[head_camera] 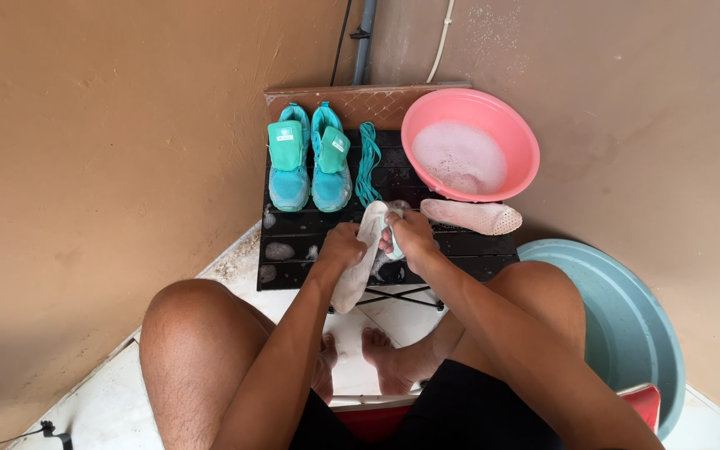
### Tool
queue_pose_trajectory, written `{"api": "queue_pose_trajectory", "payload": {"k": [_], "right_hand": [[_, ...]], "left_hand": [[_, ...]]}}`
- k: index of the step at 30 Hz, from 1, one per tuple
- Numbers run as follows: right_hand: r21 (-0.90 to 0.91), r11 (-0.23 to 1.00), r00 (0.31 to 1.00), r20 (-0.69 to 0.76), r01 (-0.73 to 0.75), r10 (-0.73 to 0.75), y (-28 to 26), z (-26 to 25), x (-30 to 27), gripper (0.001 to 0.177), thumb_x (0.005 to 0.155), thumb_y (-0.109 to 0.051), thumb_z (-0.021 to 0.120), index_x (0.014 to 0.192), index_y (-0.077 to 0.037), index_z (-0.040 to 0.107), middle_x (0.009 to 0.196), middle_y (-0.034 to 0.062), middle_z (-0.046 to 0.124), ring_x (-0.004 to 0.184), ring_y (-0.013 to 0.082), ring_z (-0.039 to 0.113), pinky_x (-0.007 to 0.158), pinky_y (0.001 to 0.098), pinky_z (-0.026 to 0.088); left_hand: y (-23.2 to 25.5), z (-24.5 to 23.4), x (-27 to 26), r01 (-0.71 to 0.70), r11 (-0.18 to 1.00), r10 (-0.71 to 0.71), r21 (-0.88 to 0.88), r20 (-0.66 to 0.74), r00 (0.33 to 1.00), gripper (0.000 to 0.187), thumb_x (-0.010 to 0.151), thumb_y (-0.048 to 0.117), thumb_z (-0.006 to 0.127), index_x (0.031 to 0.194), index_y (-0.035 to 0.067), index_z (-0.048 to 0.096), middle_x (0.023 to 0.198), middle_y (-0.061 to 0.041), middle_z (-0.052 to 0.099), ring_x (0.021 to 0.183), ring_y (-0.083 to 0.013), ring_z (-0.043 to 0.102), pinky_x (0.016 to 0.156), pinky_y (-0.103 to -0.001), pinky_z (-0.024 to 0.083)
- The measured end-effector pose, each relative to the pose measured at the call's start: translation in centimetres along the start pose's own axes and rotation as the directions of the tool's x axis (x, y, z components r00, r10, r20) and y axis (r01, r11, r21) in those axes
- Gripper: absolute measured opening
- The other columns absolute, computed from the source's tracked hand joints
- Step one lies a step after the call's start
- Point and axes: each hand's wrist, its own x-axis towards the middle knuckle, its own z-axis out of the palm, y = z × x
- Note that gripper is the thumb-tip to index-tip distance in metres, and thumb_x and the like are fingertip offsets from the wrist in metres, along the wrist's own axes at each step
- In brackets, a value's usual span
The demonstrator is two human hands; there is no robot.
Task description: Cleaning shoe laces and insoles by scrubbing them with a brush in soapy water.
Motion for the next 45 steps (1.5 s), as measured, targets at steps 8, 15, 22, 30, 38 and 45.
{"api": "queue_pose_trajectory", "payload": {"k": [8, 15, 22, 30, 38, 45], "right_hand": [[-0.537, 0.803, 0.947, 0.305, 0.257, -0.099, -1.2, -1.1, -3.9, 0.05, 0.119, -0.038, 0.079, 0.136, 0.009, 0.086, 0.083, 0.0297, 0.078, 0.072, 0.0389, 0.08, 0.066, 0.0484, 0.07], [-0.828, 0.458, 0.946, 0.266, 0.323, -0.186, -2.1, 1.2, -3.8, 0.058, 0.12, -0.056, 0.076, 0.13, -0.001, 0.093, 0.089, 0.0285, 0.087, 0.092, 0.0418, 0.091, 0.102, 0.0568, 0.076], [-0.759, 0.175, 0.759, 0.546, 0.627, -0.354, -0.2, -2.1, 0.4, 0.038, 0.116, -0.033, 0.076, 0.119, 0.001, 0.093, 0.09, 0.0284, 0.087, 0.093, 0.0544, 0.084, 0.117, 0.0802, 0.054], [-0.755, 0.054, 0.72, 0.597, 0.653, -0.354, 6.4, -1.7, 5.0, 0.034, 0.111, -0.042, 0.08, 0.118, -0.01, 0.091, 0.113, 0.0203, 0.091, 0.119, 0.0494, 0.084, 0.112, 0.0701, 0.047], [-0.758, 0.17, 0.763, 0.564, 0.63, -0.317, 1.7, -0.7, 0.1, 0.029, 0.108, -0.04, 0.078, 0.108, -0.012, 0.089, 0.102, 0.0227, 0.087, 0.109, 0.0496, 0.078, 0.104, 0.0647, 0.047], [-0.768, 0.101, 0.744, 0.565, 0.632, -0.356, 2.8, 0.4, 1.6, 0.023, 0.109, -0.037, 0.077, 0.107, -0.018, 0.091, 0.098, 0.0104, 0.088, 0.105, 0.0397, 0.081, 0.102, 0.06, 0.047]], "left_hand": [[-1.8, -0.2, 0.8, -0.036, 0.931, 0.06, 0.363, -0.055, 0.997, 0.032, 0.107, 0.018, 0.073, 0.132, 0.002, 0.084, 0.114, -0.03, 0.088, 0.108, -0.0513, 0.09, 0.088, -0.064, 0.076], [-5.0, 2.2, 2.9, -0.07, 0.871, 0.197, 0.487, -0.216, 0.956, 0.023, 0.112, 0.022, 0.08, 0.117, 0.0, 0.083, 0.087, -0.017, 0.084, 0.083, -0.0386, 0.091, 0.069, -0.055, 0.08], [-9.3, 4.8, 5.7, -0.106, 0.791, 0.382, 0.603, -0.351, 0.855, 0.025, 0.116, 0.027, 0.07, 0.113, 0.003, 0.076, 0.09, -0.016, 0.076, 0.079, -0.035, 0.085, 0.063, -0.049, 0.074], [-12.8, 8.0, 9.5, -0.074, 0.794, 0.457, 0.603, -0.512, 0.727, 0.037, 0.114, 0.046, 0.059, 0.102, 0.013, 0.071, 0.084, -0.006, 0.061, 0.069, -0.0362, 0.078, 0.052, -0.051, 0.058], [-11.7, 6.2, 7.7, -0.195, 0.8, 0.486, 0.567, -0.422, 0.765, 0.025, 0.108, 0.035, 0.068, 0.11, 0.011, 0.074, 0.086, -0.01, 0.066, 0.071, -0.0372, 0.077, 0.057, -0.048, 0.062], [-8.2, 2.3, 5.7, -0.097, 0.908, 0.189, 0.408, -0.191, 0.963, 0.028, 0.097, 0.021, 0.082, 0.123, 0.013, 0.087, 0.099, -0.016, 0.08, 0.089, -0.0449, 0.087, 0.072, -0.059, 0.073]]}}
